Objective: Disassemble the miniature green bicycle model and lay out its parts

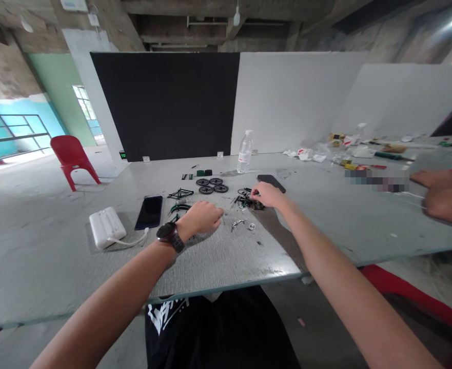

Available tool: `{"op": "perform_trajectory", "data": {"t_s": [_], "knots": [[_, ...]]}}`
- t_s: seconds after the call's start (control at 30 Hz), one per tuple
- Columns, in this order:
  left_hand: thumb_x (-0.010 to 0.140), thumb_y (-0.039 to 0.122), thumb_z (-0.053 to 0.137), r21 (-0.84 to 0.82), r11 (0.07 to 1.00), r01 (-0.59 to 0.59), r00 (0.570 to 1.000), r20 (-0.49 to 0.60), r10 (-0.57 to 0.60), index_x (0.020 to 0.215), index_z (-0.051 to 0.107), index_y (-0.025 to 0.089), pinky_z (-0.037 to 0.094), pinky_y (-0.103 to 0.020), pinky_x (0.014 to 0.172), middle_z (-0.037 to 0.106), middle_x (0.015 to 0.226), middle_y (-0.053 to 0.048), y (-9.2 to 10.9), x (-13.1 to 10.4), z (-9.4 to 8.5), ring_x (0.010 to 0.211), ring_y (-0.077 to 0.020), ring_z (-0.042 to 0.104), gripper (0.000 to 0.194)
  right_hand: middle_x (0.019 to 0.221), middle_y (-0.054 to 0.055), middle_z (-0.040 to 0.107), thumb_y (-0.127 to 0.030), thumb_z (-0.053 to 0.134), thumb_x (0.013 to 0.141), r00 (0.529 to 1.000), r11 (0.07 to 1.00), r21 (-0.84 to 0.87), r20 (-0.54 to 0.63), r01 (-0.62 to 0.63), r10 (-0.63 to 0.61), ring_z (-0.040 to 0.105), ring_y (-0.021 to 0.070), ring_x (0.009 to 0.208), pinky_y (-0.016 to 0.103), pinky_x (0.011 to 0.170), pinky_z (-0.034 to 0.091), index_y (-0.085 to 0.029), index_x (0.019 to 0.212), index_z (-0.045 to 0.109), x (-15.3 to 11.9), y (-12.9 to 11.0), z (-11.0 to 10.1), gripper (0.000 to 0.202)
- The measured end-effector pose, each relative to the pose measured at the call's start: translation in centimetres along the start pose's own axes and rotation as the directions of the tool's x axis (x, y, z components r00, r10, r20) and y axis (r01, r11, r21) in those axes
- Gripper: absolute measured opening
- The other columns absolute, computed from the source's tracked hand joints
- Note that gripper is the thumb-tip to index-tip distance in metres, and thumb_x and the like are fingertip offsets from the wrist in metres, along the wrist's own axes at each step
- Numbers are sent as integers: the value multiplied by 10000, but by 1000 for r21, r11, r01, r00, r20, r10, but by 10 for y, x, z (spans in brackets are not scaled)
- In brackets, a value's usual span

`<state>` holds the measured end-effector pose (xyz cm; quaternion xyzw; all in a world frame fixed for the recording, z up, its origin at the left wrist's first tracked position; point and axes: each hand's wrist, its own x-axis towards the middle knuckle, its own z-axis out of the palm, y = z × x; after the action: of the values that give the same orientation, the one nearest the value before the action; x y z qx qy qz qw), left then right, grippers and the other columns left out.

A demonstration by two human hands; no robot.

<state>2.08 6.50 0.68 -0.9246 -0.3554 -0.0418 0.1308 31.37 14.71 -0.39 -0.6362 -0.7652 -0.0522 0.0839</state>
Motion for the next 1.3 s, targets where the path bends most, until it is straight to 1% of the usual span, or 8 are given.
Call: {"op": "perform_trajectory", "data": {"t_s": [0.17,0.33,0.4,0.57,0.73,0.93,1.17,1.3], "knots": [[918,238,463,11,1000,-4,1000,-11,4,956,713,170,438,-317,642,707,812,-96,1,-1,-1,747,-230,657,261,1038,108,701,-277,634,899,1000,1000,12,-24,1,-1,643,253,967,339,799,446,-213,855,735,-1,-2,1,127],[919,231,479,13,1000,-11,1000,-26,11,952,712,168,463,-321,652,709,805,-95,2,0,1,757,-237,669,245,1031,150,708,-247,511,974,993,999,27,-119,-25,28,650,247,871,327,715,430,-168,1070,648,-4,-11,-6,185],[923,232,487,12,1000,-11,999,-37,11,948,714,174,474,-318,668,713,818,-89,2,0,-1,773,-231,674,236,985,147,716,-224,505,973,989,997,75,-149,-4,15,649,238,836,320,704,427,-153,1085,628,-4,-19,-10,181],[956,242,479,22,999,46,992,-122,-43,1039,720,198,496,-334,821,726,980,-82,-15,-2,-15,956,-223,668,258,974,109,738,-190,549,926,968,916,364,-236,172,-88,662,208,842,305,723,456,-159,1063,675,-2,-44,-16,189],[977,213,440,32,979,201,955,-228,-188,1094,711,179,479,-390,928,717,1088,-83,-43,-17,-29,1057,-245,640,297,947,66,758,-240,544,918,905,807,434,-324,400,-275,667,203,848,329,759,471,-206,943,747,1,-77,-31,207],[965,215,484,44,982,184,961,-217,-171,1044,727,203,492,-355,877,732,1034,-53,-43,-30,-23,995,-226,657,256,863,65,757,-225,625,847,925,774,506,-215,381,-314,673,201,778,327,718,479,-211,822,749,17,-111,-37,127],[968,226,476,51,981,187,964,-203,-173,1036,724,209,486,-326,857,732,995,-44,-46,-32,-20,956,-204,661,258,836,58,759,-213,619,836,923,765,521,-147,378,-356,675,193,779,293,707,459,-197,807,745,26,-126,-10,130],[959,218,475,63,976,208,961,-200,-192,1007,721,201,485,-329,845,733,979,-47,-49,-32,-17,949,-209,661,251,842,45,759,-198,627,818,922,785,487,-155,384,-355,679,195,792,290,716,459,-206,860,740,26,-128,4,121]]}}
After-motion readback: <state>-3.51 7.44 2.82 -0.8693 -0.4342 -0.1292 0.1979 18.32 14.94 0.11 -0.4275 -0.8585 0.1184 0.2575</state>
